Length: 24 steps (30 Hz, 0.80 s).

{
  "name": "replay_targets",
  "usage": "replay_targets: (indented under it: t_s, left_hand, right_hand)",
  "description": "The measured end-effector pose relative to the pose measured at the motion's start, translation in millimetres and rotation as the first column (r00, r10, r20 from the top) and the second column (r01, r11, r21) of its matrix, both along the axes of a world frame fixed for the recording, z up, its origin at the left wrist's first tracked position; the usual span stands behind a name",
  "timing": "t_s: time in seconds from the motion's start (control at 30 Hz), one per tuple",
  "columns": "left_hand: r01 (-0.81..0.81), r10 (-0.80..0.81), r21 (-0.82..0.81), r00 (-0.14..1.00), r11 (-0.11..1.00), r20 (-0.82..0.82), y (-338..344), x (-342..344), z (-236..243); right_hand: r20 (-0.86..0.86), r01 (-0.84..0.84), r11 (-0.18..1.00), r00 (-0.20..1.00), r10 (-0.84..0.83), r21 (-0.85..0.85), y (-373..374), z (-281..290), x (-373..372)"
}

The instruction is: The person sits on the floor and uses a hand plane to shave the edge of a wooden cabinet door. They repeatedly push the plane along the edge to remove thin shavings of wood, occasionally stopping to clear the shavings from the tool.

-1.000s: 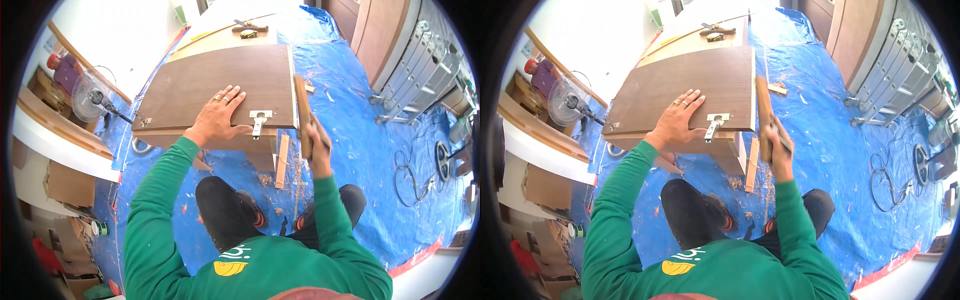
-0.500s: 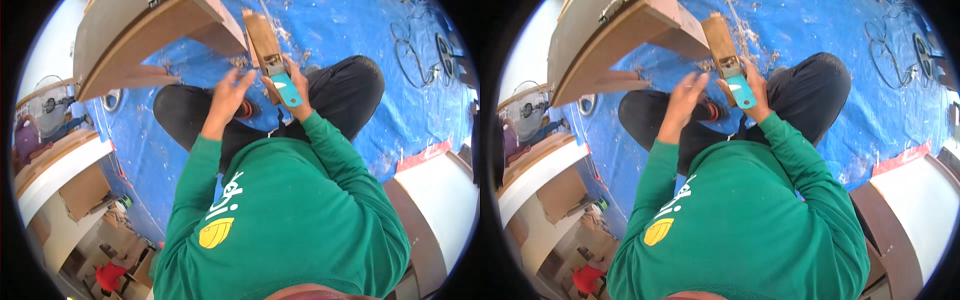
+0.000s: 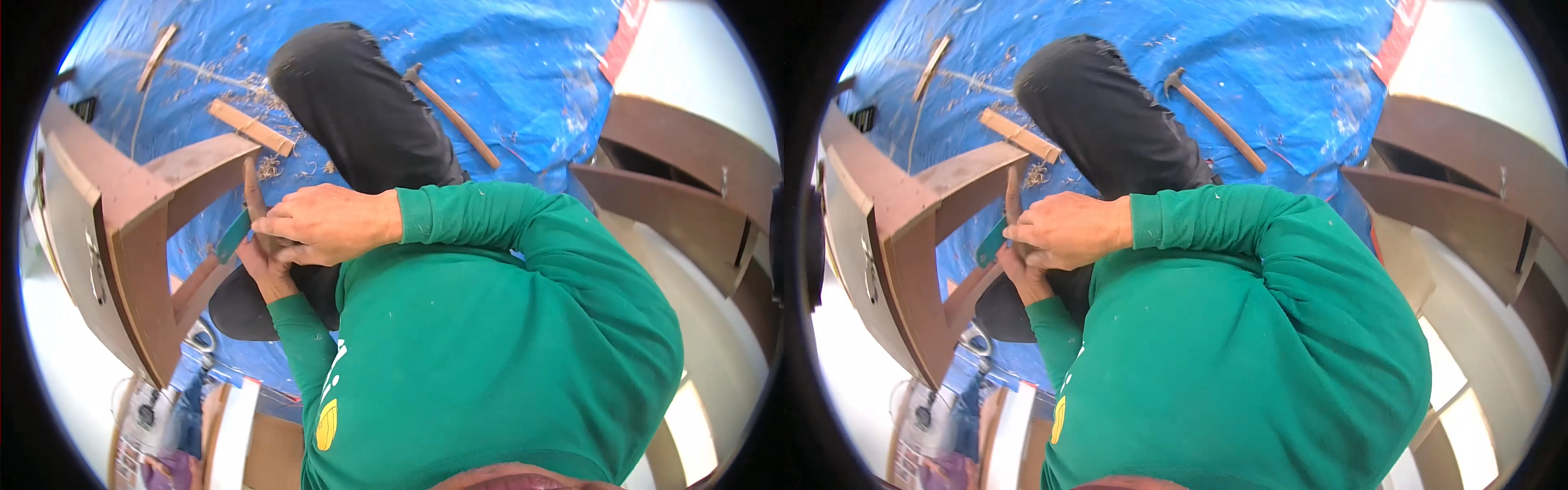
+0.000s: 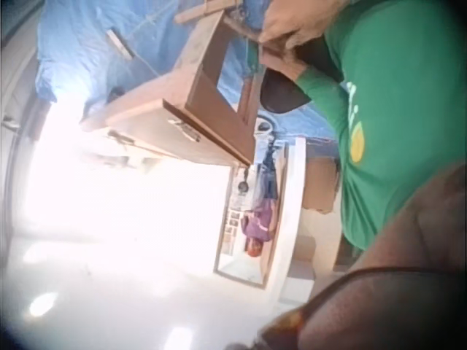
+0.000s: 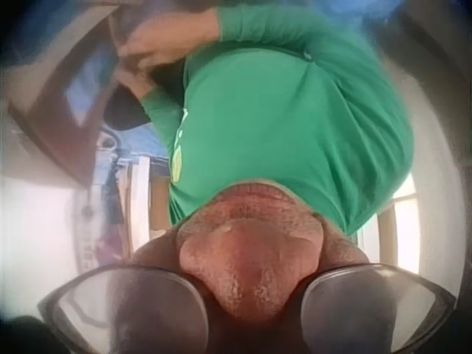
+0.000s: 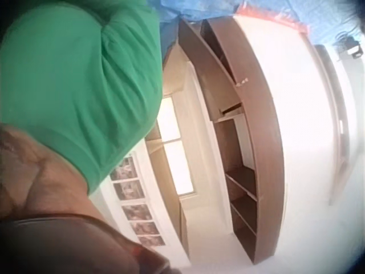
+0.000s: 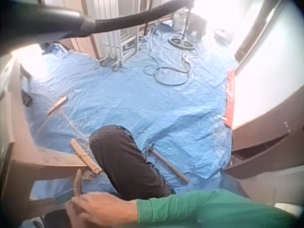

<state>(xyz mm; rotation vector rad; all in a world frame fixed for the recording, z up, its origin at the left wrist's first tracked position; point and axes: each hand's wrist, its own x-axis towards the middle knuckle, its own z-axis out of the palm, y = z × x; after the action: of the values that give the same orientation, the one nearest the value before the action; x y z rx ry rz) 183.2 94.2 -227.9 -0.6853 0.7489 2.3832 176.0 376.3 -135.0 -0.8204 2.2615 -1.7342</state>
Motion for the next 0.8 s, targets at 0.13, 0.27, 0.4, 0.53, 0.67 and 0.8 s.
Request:
replay_targets:
  t_s: [0.13,0.27,0.4,0.53,0.67,0.8]
  left_hand:
    - [0.195,-0.194,-0.521,0.979,0.831,0.057,37,-5,22]
    - [0.074,-0.426,-0.819,0.878,0.569,-0.217,52,-26,39]
    - [-0.004,-0.448,-0.902,0.867,0.433,-0.218,73,-31,76]
    - [-0.051,-0.422,-0.966,0.893,0.253,-0.157,83,-20,81]
    - [-0.140,-0.325,-0.988,0.933,0.058,-0.152,92,-16,79]
    - [-0.197,-0.345,-0.976,0.914,0.087,-0.216,82,-18,82]
  right_hand:
    - [-0.069,0.269,0.963,0.960,-0.270,-0.017,10,-35,-5]
    - [0.241,0.352,0.935,0.911,-0.333,-0.036,21,-30,-26]
    - [0.094,0.369,0.928,0.927,-0.363,-0.047,-3,-20,-44]
    - [0.107,0.351,0.915,0.920,-0.376,0.200,-25,-16,-59]
    - [0.149,0.366,0.922,0.912,-0.382,0.128,-41,-29,-70]
    - [0.075,0.358,0.925,0.927,-0.368,0.124,-50,-33,-78]
